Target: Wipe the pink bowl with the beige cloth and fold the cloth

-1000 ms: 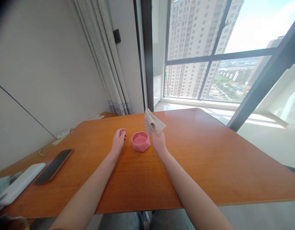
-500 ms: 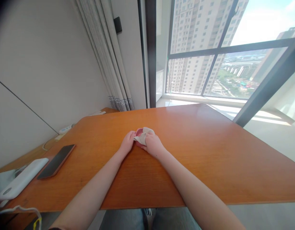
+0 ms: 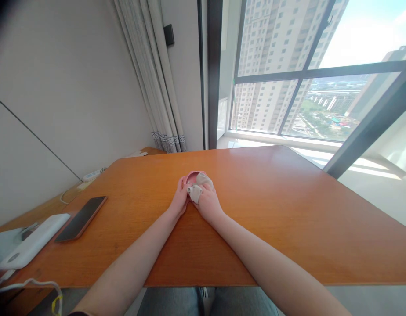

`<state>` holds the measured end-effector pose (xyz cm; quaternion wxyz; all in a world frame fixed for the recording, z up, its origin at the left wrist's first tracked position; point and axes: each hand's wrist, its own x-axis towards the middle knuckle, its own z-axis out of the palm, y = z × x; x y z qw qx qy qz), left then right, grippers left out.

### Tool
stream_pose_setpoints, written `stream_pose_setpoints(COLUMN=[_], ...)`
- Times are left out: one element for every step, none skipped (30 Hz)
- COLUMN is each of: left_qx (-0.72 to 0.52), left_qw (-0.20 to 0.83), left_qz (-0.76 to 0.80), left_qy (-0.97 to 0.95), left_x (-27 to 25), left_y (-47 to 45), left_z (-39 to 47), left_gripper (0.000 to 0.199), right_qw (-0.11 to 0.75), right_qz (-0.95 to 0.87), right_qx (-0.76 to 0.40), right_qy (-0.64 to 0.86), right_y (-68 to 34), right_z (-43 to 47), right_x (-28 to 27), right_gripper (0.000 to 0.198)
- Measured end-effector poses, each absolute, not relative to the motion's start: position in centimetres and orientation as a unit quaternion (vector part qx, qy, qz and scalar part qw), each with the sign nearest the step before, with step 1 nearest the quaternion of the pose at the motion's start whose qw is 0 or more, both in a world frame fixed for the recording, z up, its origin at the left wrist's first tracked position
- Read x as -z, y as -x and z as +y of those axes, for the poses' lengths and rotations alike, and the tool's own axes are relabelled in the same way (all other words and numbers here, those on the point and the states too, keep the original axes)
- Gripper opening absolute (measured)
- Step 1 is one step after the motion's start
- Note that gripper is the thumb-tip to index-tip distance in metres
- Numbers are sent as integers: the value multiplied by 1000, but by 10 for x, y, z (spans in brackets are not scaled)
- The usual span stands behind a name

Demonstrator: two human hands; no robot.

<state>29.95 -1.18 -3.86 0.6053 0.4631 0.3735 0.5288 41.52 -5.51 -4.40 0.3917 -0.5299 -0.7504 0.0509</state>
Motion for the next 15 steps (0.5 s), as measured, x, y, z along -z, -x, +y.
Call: stream_pose_setpoints(left_qx=[-536,-538,-533,-523,-511,-502,-496,-497,-504,-517,-530,-543,-553,-561,-564], left_qw=[578,555,537,525,517,511,508,507,508,512,520,532,544,555,561], left_qz=[378,381,382,384,385,385,386,388,390,390,385,375,360,346,334], left_qy=[-485,-507,-529,-550,-569,-582,-588,-588,-580,-564,-547,-532,-518,-509,-505], left_x=[39,39,38,37,36,36,35,35,35,35,36,37,38,39,40], left_y=[-295,-291,-286,-282,-279,-277,-276,-276,-278,-282,-286,-290,-295,-298,-301], left_z=[-8,-4,-1,2,3,5,5,4,3,1,-2,-5,-8,-11,-14], left_gripper=[42,40,38,37,35,35,35,37,39,42,46,51,55,58,59], right_qw=[380,371,363,356,350,348,345,340,335,330,326,326,329,335,338], right_qz=[-758,-769,-782,-797,-810,-818,-824,-826,-824,-819,-811,-800,-787,-775,-767], right_qx=[-52,-60,-74,-90,-104,-112,-114,-110,-98,-83,-65,-47,-30,-13,-1], right_qy=[527,518,501,480,458,443,435,435,445,462,481,502,521,536,546], right_y=[-416,-418,-422,-427,-432,-437,-441,-443,-444,-443,-440,-436,-432,-428,-423], right_z=[-54,-52,-49,-47,-44,-41,-39,-37,-36,-36,-37,-38,-40,-42,-45], right_x=[43,40,38,35,32,30,29,28,27,27,27,28,28,28,29], right_gripper=[22,20,17,14,12,11,11,13,14,16,18,19,19,19,18])
